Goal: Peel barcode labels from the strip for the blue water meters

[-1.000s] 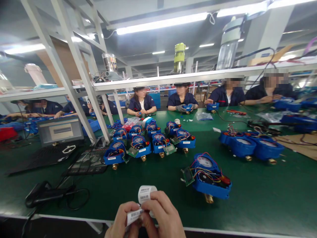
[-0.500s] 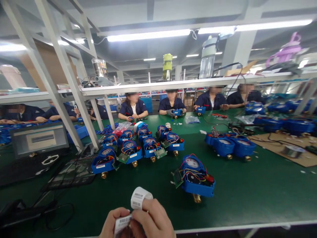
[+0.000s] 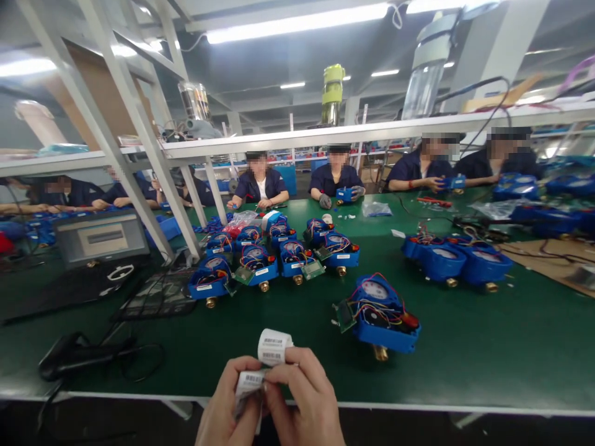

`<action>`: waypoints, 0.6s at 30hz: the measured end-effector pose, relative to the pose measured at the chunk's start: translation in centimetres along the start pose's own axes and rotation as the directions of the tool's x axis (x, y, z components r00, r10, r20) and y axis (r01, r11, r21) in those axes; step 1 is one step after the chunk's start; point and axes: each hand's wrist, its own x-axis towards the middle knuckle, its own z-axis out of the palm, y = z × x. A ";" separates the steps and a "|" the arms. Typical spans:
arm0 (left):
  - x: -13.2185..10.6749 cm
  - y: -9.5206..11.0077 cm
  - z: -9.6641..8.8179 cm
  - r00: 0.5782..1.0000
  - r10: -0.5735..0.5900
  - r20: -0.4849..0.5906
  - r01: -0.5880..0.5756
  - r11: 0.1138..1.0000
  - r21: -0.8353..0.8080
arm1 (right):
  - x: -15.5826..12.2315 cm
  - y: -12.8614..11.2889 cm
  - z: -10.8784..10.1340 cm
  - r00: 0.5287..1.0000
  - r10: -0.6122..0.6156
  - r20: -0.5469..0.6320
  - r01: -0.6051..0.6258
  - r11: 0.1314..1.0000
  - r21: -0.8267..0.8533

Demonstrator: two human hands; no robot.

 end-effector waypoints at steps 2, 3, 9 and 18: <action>-0.1 -0.2 0.0 1.000 0.001 0.006 0.000 1.000 -0.020 | 0.1 -0.1 0.1 1.000 0.018 -0.015 -0.018 1.000 -0.021; -0.1 -0.5 0.0 1.000 0.006 0.009 -0.005 0.999 -0.033 | 0.1 -0.2 0.1 0.999 0.032 -0.031 -0.033 0.999 -0.030; -0.3 -1.2 0.1 0.998 -0.004 0.062 0.010 0.995 -0.101 | 0.4 -0.3 0.7 0.996 0.069 -0.065 -0.074 0.994 -0.086; -0.2 -2.0 0.2 0.999 0.054 0.000 -0.054 0.998 -0.043 | -1.4 0.0 1.4 0.898 0.379 0.222 -0.438 0.812 0.385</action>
